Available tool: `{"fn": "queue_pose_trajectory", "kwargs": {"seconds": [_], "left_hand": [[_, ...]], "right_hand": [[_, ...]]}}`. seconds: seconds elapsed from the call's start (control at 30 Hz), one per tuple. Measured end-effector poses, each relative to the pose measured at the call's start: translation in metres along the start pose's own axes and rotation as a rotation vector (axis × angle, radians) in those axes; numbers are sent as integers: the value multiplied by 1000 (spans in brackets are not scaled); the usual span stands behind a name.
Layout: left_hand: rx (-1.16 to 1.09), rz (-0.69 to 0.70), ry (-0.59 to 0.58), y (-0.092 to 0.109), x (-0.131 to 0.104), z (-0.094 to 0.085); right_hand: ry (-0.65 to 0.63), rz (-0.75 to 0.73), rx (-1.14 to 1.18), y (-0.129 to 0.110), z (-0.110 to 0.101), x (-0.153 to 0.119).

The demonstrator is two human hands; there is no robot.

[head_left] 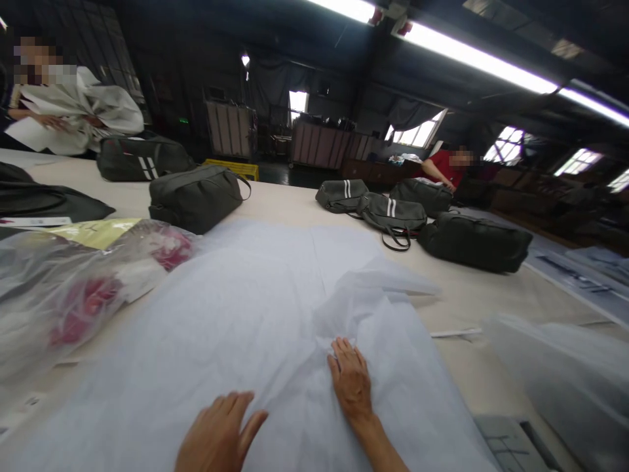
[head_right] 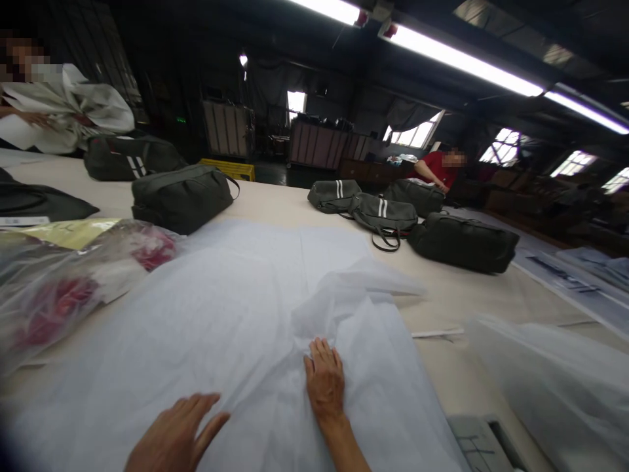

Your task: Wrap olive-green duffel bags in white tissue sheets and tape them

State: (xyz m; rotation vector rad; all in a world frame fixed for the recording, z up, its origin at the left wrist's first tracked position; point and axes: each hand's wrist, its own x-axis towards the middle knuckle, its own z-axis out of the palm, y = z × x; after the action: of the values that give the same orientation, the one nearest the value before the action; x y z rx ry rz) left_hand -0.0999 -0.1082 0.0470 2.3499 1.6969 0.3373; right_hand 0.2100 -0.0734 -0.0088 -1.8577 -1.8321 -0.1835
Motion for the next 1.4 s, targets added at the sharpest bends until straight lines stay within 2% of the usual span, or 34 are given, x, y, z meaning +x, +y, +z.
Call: {"fn": "queue_pose_trajectory", "kwargs": {"seconds": [0.07, 0.1, 0.17, 0.23, 0.3, 0.33, 0.4, 0.5, 0.57, 0.67, 0.73, 0.83, 0.9, 1.0, 1.07, 1.13, 1.23, 1.3, 1.4], "left_hand": [[-24, 120, 69, 25, 47, 1], [-20, 178, 64, 35, 66, 6], [-23, 242, 46, 46, 93, 22], [-51, 254, 38, 45, 105, 37], [-64, 253, 37, 39, 109, 46], [-51, 253, 35, 36, 111, 47], [3, 256, 15, 34, 116, 44], [55, 266, -50, 43, 130, 34], [46, 253, -57, 52, 140, 31], [-15, 226, -38, 61, 154, 34], [-73, 218, -62, 61, 160, 39], [-194, 235, -111, 53, 164, 46], [-326, 240, -128, 45, 163, 46], [-605, 200, -48, 31, 161, 39], [-782, 146, 22, 20, 159, 29], [-911, 56, 61, 10, 157, 16], [-1013, -77, 102, -1, 152, -6], [-1041, -116, 139, -3, 148, -20], [-978, -15, 90, 2, 143, -34]], "right_hand": [[-29, 88, 48, -1, -8, 10], [-48, 144, 86, 0, -12, 15], [-93, 252, 195, 5, -21, 24], [-143, 321, 311, 9, -32, 34], [-151, 315, 366, 11, -43, 43], [-127, 268, 358, 11, -48, 48], [-48, 83, 294, 7, -49, 58], [-10, -203, 168, 2, -31, 68], [-50, -228, 103, 2, -9, 71], [-81, -112, 82, 8, 21, 66], [-65, -51, 140, 12, 30, 60], [-8, 75, 321, 16, 29, 56], [35, 264, 467, 17, 23, 57], [94, 624, 613, 16, 17, 63], [147, 747, 612, 11, 18, 69], [216, 674, 543, 1, 22, 74], [260, 390, 316, -19, 36, 77], [165, 271, 146, -32, 46, 76], [-95, 285, -23, -45, 51, 76]]}}
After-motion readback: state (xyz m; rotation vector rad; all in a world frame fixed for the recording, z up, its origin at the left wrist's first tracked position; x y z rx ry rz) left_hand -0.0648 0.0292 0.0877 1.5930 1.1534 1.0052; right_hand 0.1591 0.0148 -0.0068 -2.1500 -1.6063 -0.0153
